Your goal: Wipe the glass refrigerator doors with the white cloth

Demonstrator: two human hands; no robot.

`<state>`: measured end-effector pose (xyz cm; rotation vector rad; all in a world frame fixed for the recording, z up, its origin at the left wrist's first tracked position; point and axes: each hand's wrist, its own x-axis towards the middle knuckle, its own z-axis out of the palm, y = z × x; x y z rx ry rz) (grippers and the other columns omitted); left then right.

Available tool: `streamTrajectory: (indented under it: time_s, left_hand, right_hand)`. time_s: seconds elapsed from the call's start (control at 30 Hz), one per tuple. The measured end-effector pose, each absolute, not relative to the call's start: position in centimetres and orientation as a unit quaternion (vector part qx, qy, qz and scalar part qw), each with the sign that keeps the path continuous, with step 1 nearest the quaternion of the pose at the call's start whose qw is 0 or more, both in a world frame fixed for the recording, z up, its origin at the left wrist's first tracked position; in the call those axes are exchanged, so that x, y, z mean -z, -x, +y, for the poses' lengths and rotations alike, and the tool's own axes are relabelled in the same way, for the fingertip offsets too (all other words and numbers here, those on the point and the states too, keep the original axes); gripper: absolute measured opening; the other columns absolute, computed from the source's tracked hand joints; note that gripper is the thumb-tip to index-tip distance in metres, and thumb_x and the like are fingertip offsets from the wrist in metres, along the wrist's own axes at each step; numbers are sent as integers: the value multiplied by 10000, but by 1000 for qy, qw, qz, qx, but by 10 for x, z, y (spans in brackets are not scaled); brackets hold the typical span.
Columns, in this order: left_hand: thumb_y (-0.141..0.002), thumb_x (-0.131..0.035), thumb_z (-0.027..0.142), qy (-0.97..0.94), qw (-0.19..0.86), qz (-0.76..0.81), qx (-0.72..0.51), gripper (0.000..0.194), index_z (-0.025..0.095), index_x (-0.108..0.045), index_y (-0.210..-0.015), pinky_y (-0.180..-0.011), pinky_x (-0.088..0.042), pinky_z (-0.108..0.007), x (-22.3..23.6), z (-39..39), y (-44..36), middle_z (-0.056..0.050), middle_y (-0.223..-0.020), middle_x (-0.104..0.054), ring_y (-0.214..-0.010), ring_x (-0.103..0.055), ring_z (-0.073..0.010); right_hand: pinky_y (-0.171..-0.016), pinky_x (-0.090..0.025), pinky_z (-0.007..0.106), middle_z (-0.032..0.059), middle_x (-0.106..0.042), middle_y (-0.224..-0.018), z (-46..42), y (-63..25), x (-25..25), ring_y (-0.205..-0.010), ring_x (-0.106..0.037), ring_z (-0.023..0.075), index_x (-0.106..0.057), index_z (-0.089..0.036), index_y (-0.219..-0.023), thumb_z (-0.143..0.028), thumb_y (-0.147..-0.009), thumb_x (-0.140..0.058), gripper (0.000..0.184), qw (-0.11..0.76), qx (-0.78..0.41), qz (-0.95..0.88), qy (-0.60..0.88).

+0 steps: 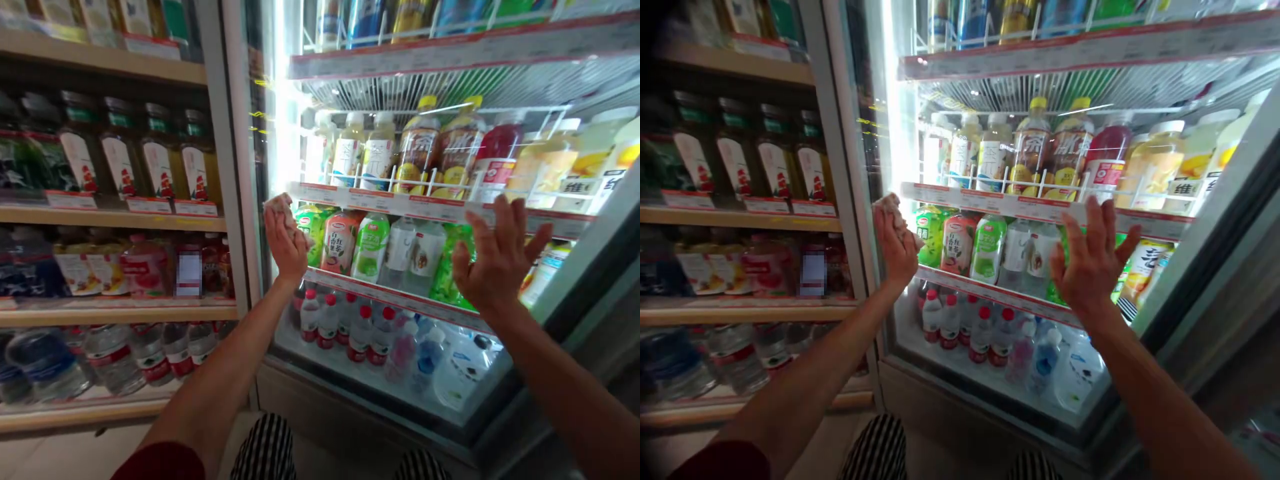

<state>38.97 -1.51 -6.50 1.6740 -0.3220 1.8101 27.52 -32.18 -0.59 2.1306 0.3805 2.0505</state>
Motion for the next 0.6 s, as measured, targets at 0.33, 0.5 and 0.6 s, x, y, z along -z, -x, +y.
streamTrajectory:
  time_s: [0.33,0.5,0.6]
  left_hand:
    - [-885,-348,268,-683,222,-244,-651,506,186,-255,-1375,-1108,-252,-406,78,-25,-376,-88,-1489,-182,-1373,-161,-196]
    - [-899,-302,257,-647,324,-126,-679,523,155,-185,-1399,-1122,-194,-460,76,-32,-380,-108,-1502,-106,-1385,-94,-215]
    - [-871,-366,233,-672,185,-333,-635,546,218,-206,-1393,-1102,-264,-439,91,-67,-366,-67,-1489,-192,-1373,-156,-214]
  right_hand:
    - [-1104,-127,481,75,-468,-1355,-318,-275,19,-1291,-375,228,-504,-227,-1208,-238,-800,-476,408,66,-694,142,-702]
    - [-1076,-151,534,86,-444,-1371,-316,-274,20,-1299,-359,254,-502,-213,-1210,-227,-799,-462,413,53,-686,130,-714]
    - [-1075,-152,531,89,-461,-1357,-316,-275,22,-1295,-366,255,-519,-208,-1193,-224,-800,-461,398,42,-691,141,-708]
